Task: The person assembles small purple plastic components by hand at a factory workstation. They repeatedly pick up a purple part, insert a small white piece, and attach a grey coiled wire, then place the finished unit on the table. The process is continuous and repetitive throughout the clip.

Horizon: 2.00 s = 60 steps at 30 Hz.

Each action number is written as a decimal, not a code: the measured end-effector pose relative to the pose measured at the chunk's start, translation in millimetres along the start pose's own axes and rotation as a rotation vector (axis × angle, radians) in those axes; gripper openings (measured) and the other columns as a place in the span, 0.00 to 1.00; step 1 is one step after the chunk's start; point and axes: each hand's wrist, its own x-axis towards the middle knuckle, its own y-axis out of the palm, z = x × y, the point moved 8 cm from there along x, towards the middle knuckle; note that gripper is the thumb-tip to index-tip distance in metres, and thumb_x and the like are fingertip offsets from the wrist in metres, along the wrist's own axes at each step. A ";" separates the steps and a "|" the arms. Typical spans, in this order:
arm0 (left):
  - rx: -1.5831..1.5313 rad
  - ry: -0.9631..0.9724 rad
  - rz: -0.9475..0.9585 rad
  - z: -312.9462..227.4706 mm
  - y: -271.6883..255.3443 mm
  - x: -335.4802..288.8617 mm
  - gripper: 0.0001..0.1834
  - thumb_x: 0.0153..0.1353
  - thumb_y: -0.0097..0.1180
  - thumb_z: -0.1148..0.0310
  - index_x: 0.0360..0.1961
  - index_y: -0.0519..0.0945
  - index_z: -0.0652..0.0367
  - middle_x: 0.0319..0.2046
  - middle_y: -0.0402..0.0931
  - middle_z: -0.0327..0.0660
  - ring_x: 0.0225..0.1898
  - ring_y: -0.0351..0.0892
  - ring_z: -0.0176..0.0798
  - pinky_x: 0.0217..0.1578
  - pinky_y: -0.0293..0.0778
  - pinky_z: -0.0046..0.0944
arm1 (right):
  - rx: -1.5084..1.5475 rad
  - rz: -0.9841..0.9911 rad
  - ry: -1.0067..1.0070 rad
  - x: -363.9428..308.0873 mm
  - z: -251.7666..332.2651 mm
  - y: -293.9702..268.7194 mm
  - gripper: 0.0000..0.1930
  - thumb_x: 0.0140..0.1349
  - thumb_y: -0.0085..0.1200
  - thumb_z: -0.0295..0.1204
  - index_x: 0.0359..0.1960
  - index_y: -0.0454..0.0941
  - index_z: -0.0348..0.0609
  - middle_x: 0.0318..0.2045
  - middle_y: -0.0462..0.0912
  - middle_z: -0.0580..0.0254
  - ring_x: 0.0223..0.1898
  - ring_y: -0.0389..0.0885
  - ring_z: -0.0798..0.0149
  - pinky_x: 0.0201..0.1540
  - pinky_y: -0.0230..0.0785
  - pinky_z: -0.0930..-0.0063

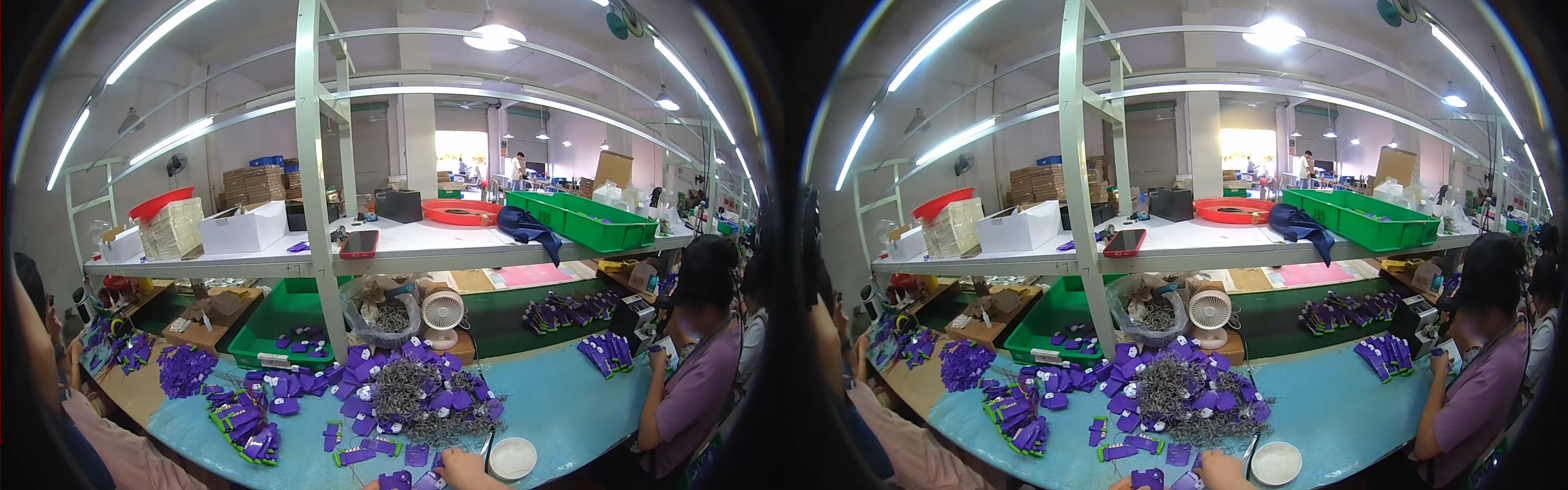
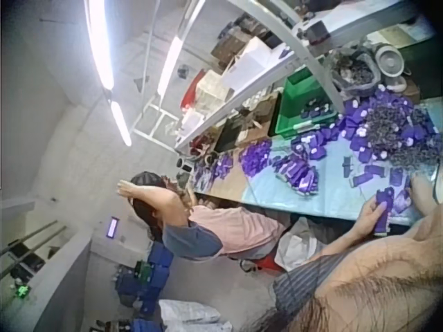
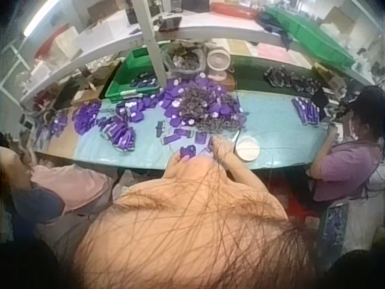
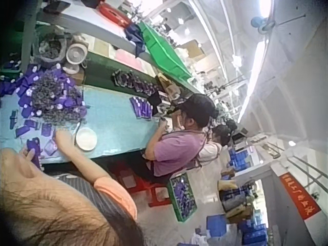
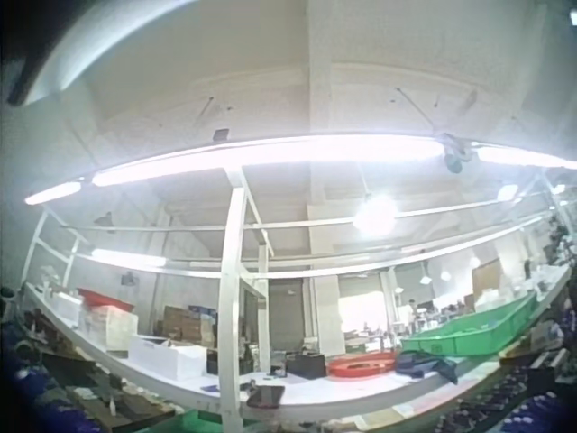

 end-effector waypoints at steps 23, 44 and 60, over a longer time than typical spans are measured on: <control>0.049 -0.109 -0.073 15.3 -17.7 17.1 0.09 0.61 0.49 0.72 0.43 0.73 0.61 0.36 0.75 0.36 0.36 0.72 0.29 0.38 0.71 0.31 | 1.615 0.488 0.096 -33.8 54.4 -0.4 0.11 0.60 0.51 0.32 0.30 0.74 0.34 0.18 0.74 0.66 0.18 0.73 0.72 0.21 0.66 0.79; -0.332 -0.006 0.117 -3.0 27.9 16.4 0.15 0.62 0.49 0.68 0.49 0.67 0.61 0.36 0.74 0.39 0.33 0.75 0.29 0.37 0.73 0.30 | 0.974 -0.018 -0.232 -63.0 60.3 -54.1 0.06 0.61 0.48 0.27 0.33 0.71 0.35 0.23 0.75 0.59 0.25 0.75 0.66 0.28 0.66 0.73; -0.067 0.008 0.104 27.2 45.0 10.2 0.16 0.63 0.48 0.65 0.49 0.67 0.60 0.34 0.73 0.36 0.31 0.73 0.28 0.34 0.72 0.29 | 0.551 -0.385 -0.189 -94.5 32.2 -79.4 0.06 0.57 0.51 0.29 0.30 0.73 0.38 0.23 0.74 0.53 0.25 0.73 0.54 0.29 0.65 0.69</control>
